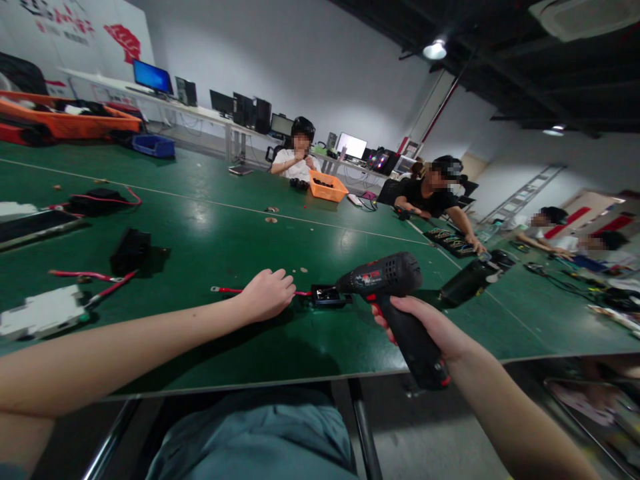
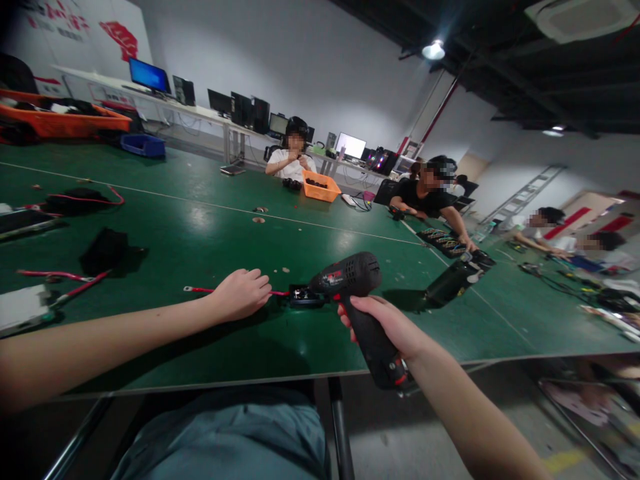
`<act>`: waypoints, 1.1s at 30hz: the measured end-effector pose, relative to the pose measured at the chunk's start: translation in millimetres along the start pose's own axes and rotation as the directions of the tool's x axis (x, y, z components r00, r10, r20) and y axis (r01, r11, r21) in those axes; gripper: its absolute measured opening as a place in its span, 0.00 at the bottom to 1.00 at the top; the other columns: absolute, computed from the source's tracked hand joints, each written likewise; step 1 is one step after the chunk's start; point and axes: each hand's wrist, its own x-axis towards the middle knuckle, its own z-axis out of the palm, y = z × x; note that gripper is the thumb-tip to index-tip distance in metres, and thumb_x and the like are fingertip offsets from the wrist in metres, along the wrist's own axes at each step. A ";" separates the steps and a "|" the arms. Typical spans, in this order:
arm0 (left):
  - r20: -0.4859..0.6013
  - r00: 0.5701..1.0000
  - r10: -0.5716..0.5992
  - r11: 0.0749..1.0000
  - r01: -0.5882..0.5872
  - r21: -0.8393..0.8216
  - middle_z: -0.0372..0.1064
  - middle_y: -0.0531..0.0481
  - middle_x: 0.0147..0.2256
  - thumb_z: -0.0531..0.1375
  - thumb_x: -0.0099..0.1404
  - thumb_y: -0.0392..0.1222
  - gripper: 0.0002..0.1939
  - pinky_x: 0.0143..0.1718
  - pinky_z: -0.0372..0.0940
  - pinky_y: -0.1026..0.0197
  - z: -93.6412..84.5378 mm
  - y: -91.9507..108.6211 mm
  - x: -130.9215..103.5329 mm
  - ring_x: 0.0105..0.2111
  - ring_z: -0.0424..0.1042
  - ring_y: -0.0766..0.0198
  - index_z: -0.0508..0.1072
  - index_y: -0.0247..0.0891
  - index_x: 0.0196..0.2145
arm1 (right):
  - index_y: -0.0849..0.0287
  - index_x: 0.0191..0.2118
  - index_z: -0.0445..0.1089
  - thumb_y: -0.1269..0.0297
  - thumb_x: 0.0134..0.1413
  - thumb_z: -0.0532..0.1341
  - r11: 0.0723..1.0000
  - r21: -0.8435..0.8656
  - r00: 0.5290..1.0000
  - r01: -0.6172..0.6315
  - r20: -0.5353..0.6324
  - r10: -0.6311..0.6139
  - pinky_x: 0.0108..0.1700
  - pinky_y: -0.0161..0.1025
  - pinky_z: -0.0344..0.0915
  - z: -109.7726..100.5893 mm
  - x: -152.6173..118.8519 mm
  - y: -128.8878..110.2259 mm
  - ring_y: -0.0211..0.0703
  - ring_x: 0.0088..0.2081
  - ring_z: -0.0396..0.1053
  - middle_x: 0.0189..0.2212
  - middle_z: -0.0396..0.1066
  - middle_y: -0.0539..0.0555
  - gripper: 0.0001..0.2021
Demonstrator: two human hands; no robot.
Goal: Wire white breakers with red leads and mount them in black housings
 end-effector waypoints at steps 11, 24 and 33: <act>0.007 1.000 0.001 1.000 -0.001 0.003 0.70 0.41 0.32 0.54 0.70 0.39 0.12 0.29 0.52 0.58 -0.5 -0.1 -0.5 0.34 0.66 0.56 0.75 0.34 0.33 | 0.63 0.39 0.75 0.55 0.56 0.63 1.000 0.003 1.000 -0.014 -0.003 0.014 0.26 0.34 0.71 -0.7 1.0 1.0 0.39 0.25 0.72 0.31 0.77 0.58 0.15; 0.004 1.000 0.009 1.000 -0.009 0.007 0.70 0.41 0.32 0.53 0.70 0.38 0.12 0.29 0.52 0.59 -1.7 0.3 -0.3 0.34 0.66 0.57 0.74 0.34 0.33 | 0.64 0.39 0.75 0.55 0.57 0.63 1.000 -0.002 1.000 -0.001 0.009 0.001 0.26 0.34 0.71 1.5 -0.6 -1.1 0.39 0.24 0.72 0.31 0.77 0.58 0.15; 0.000 1.000 0.000 1.000 0.000 0.010 0.70 0.41 0.32 0.53 0.70 0.38 0.12 0.29 0.52 0.58 -1.1 0.5 0.6 0.34 0.66 0.57 0.75 0.34 0.32 | 0.64 0.40 0.75 0.53 0.56 0.62 0.999 -0.026 1.000 0.022 0.016 -0.022 0.28 0.36 0.71 0.8 -2.1 -2.6 0.40 0.25 0.72 0.31 0.77 0.59 0.17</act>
